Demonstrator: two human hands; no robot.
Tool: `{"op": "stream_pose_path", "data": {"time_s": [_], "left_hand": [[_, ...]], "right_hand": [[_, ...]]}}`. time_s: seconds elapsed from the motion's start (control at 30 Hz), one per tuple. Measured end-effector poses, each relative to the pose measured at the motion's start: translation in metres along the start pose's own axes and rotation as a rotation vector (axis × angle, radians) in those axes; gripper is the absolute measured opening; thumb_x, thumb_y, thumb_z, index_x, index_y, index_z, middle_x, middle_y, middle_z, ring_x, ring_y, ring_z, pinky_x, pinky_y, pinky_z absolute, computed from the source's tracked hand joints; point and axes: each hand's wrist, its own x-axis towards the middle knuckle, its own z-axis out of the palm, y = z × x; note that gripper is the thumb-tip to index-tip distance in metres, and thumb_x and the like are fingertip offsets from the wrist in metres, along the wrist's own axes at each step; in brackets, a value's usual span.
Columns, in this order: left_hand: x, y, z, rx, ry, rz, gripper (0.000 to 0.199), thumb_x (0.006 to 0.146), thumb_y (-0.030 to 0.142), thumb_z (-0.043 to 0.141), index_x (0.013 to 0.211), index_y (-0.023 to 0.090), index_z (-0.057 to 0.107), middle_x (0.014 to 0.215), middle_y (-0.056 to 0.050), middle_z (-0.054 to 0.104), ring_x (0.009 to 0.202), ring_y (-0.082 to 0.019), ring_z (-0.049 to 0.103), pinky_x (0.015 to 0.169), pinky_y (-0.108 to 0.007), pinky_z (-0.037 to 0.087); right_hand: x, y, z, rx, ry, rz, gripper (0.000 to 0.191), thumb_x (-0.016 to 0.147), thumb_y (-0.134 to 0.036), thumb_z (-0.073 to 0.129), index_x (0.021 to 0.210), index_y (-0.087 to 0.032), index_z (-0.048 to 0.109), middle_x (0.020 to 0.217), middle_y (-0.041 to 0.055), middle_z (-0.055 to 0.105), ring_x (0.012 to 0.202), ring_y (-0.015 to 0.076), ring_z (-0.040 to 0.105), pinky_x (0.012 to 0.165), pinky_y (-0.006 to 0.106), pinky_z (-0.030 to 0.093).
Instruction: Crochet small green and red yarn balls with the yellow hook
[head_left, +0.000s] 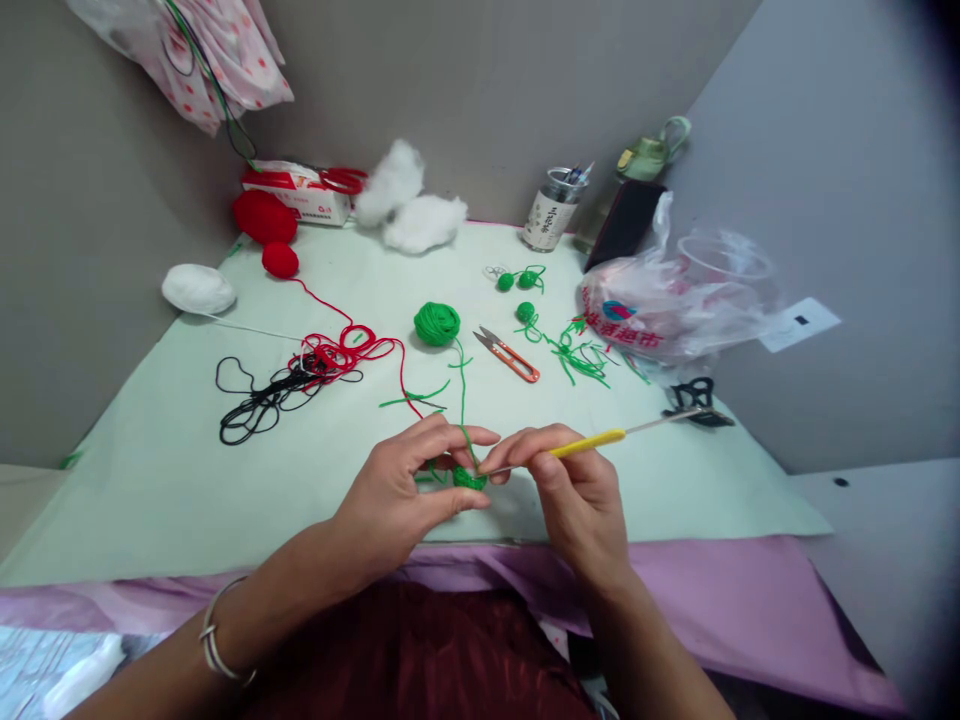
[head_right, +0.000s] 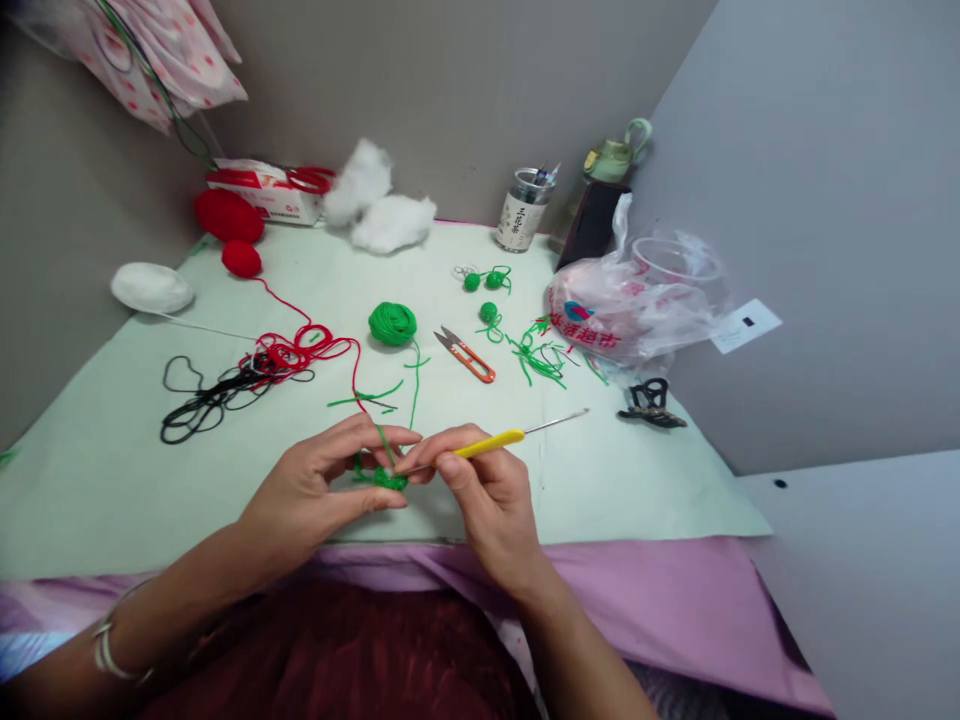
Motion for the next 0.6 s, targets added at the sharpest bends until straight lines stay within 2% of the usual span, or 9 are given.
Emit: {"op": "stream_pose_path", "data": {"time_s": [0.27,0.4,0.47,0.6], "left_hand": [[0.000,-0.004,-0.003,0.131,0.015,0.093,0.036,0.078,0.015,0.083,0.114,0.023,0.080,0.083,0.000,0.068,0.082,-0.017,0.066,0.078,-0.029,0.055],[0.000,-0.006,-0.002,0.150,0.015,0.117,0.037,0.079,0.015,0.081,0.115,0.022,0.080,0.081,-0.001,0.068,0.082,-0.017,0.066,0.079,-0.029,0.056],[0.001,-0.007,-0.001,0.144,0.043,0.089,0.037,0.079,0.014,0.078,0.115,0.022,0.080,0.081,0.000,0.067,0.081,-0.016,0.066,0.078,-0.028,0.057],[0.001,-0.011,0.005,0.071,0.118,0.023,0.042,0.078,0.014,0.077,0.120,0.022,0.078,0.085,-0.001,0.067,0.077,-0.014,0.065,0.075,-0.025,0.058]], "right_hand": [[-0.003,-0.007,-0.002,-0.277,-0.081,-0.134,0.019,0.105,-0.020,0.054,0.108,-0.025,0.073,0.096,0.0048,0.076,0.093,0.0198,0.073,0.086,0.036,0.059],[-0.002,-0.007,-0.001,-0.345,-0.140,-0.188,0.020,0.104,-0.016,0.054,0.106,-0.025,0.071,0.093,0.0047,0.076,0.091,0.0189,0.073,0.082,0.034,0.060],[-0.002,-0.006,0.002,-0.439,-0.142,-0.272,0.020,0.103,-0.015,0.054,0.107,-0.024,0.071,0.096,0.0064,0.077,0.091,0.0194,0.074,0.080,0.034,0.061],[-0.007,0.000,0.009,-0.766,-0.098,-0.510,0.021,0.102,-0.016,0.054,0.114,-0.022,0.070,0.102,0.0117,0.079,0.090,0.0216,0.074,0.075,0.035,0.062]]}}
